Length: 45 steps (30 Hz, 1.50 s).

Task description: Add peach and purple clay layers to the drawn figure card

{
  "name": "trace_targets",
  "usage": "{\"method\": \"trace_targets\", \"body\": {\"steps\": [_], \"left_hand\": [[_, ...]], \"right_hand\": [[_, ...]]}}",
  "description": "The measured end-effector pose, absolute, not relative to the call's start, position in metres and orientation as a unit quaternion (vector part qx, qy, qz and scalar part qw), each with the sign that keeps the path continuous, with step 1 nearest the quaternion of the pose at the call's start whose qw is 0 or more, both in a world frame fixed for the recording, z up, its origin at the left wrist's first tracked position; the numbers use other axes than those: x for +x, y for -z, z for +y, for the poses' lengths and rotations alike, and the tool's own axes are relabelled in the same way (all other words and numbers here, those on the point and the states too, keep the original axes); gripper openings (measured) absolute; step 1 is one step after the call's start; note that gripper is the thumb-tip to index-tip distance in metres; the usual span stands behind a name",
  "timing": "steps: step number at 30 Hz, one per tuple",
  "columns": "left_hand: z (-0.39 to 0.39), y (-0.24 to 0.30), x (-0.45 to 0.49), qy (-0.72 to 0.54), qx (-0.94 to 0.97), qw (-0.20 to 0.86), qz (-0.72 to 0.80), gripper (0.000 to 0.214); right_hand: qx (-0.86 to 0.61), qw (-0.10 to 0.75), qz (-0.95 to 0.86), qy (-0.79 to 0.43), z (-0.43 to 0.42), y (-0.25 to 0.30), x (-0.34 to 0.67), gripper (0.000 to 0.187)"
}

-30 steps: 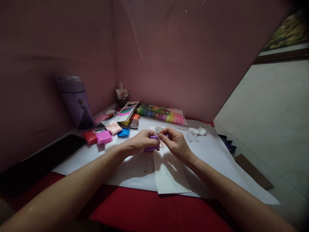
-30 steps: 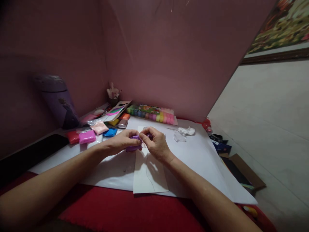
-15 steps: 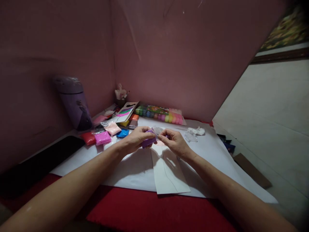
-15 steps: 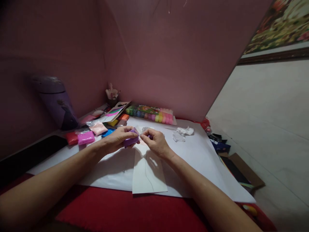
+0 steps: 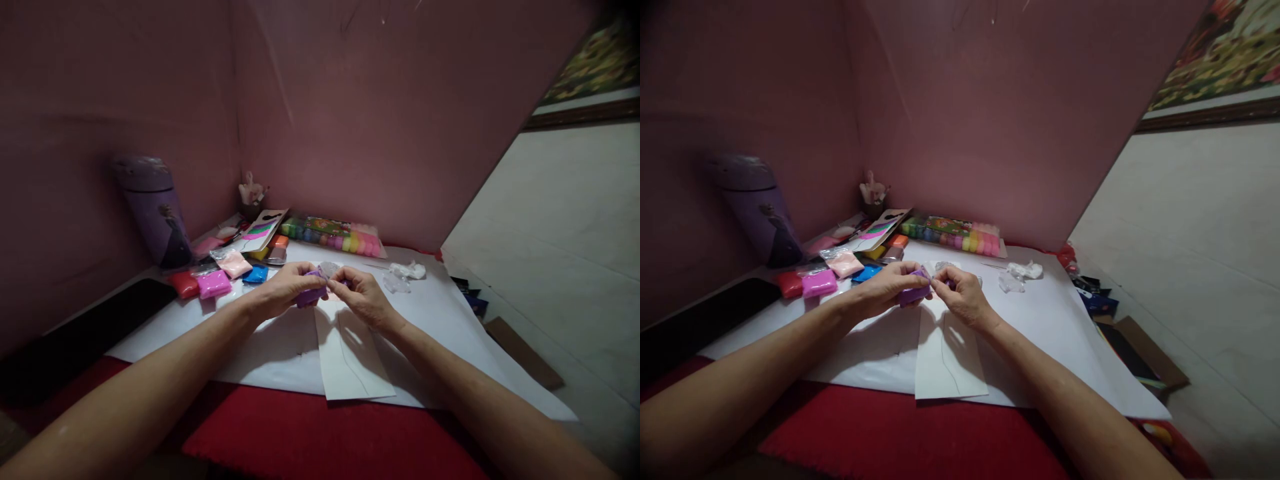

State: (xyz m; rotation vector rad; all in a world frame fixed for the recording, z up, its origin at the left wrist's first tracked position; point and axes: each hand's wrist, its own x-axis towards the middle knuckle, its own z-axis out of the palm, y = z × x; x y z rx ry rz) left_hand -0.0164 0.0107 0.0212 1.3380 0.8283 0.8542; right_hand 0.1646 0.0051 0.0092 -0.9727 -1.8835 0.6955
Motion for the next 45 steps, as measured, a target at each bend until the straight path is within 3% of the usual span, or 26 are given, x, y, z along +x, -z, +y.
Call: {"method": "trace_targets", "body": {"steps": [7, 15, 22, 27, 30, 34, 39, 45], "left_hand": [[0.013, -0.024, -0.018, -0.4, 0.56, 0.628, 0.364, 0.02], [0.013, -0.024, -0.018, -0.413, 0.546, 0.641, 0.347, 0.024], [0.02, -0.018, -0.021, -0.474, 0.476, 0.643, 0.367, 0.036], [0.023, -0.019, -0.022, -0.502, 0.453, 0.621, 0.396, 0.034], [0.029, -0.021, -0.028, -0.556, 0.456, 0.56, 0.412, 0.033], [0.045, -0.02, -0.044, -0.6, 0.454, 0.46, 0.471, 0.034], [0.059, -0.011, -0.06, -0.571, 0.529, 0.282, 0.561, 0.038], [0.055, -0.01, -0.059, -0.46, 0.603, 0.212, 0.616, 0.029]], "right_hand": [[-0.388, 0.446, -0.721, -0.362, 0.015, -0.005, 0.171, 0.031], [-0.403, 0.45, -0.72, -0.341, 0.014, 0.001, 0.169, 0.028], [-0.4, 0.532, -0.67, -0.328, 0.02, 0.008, 0.167, 0.031], [-0.44, 0.559, -0.626, -0.318, 0.017, 0.016, 0.165, 0.032], [-0.445, 0.569, -0.639, -0.266, 0.015, 0.02, 0.166, 0.034], [-0.434, 0.585, -0.656, -0.198, 0.017, 0.02, 0.17, 0.021], [-0.449, 0.611, -0.602, -0.249, 0.029, 0.021, 0.179, 0.031], [-0.467, 0.629, -0.535, -0.318, 0.038, 0.031, 0.183, 0.049]]}}
